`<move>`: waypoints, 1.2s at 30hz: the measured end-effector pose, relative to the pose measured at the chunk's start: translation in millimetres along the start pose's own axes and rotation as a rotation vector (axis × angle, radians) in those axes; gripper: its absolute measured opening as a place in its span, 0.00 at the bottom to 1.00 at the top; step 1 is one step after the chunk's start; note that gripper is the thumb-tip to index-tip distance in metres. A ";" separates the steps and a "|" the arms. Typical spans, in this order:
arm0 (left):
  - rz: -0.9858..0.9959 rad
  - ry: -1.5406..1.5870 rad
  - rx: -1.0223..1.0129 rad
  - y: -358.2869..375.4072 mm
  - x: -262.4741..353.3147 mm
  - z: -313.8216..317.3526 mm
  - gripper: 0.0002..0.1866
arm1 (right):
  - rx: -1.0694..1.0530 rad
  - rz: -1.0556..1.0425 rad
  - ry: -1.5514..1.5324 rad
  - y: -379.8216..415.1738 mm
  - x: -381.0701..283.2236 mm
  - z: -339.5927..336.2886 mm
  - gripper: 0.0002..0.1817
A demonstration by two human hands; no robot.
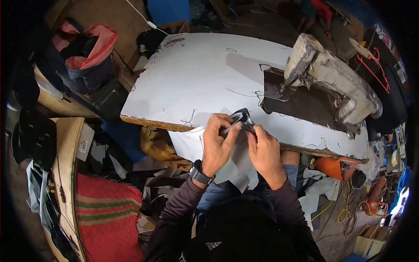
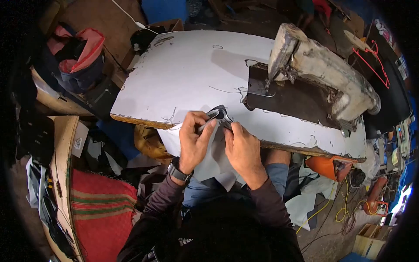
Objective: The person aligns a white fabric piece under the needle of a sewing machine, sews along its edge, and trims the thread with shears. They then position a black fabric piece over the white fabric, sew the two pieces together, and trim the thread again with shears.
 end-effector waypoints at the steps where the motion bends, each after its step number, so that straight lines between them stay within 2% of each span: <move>1: 0.020 0.020 0.004 7.3 -1.6 5.2 0.13 | 0.007 0.027 0.011 2.1 4.2 0.3 0.10; 2: 0.038 0.038 0.007 13.8 -3.3 8.3 0.13 | 0.006 0.036 0.022 4.4 6.4 0.2 0.10; 5: -0.070 0.009 0.018 23.4 -0.8 9.1 0.13 | 0.028 0.040 0.033 7.5 6.6 -0.2 0.10; 8: 0.037 0.040 0.025 26.4 -11.3 12.1 0.13 | 0.073 -0.001 0.022 10.2 6.7 -0.2 0.10; 16: 0.085 -0.039 -0.005 24.8 -0.6 11.7 0.12 | 0.076 -0.008 0.076 3.6 1.0 -3.1 0.09; 20: 0.159 -0.038 -0.011 26.1 -2.5 14.3 0.12 | 0.046 -0.006 0.127 0.5 -1.5 -5.7 0.09; 36: 0.117 0.163 -0.016 27.8 -17.7 10.7 0.12 | -0.096 -0.034 0.254 -5.9 -4.5 -13.5 0.09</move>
Point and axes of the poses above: each hand's wrist, its own y-axis away from the middle knuckle, its own z-axis out of the palm, x = y × z, the point moved 4 cm from there along -y, towards the middle knuckle, and after that the axes turned 3 degrees about z, right-handed, at the moved point
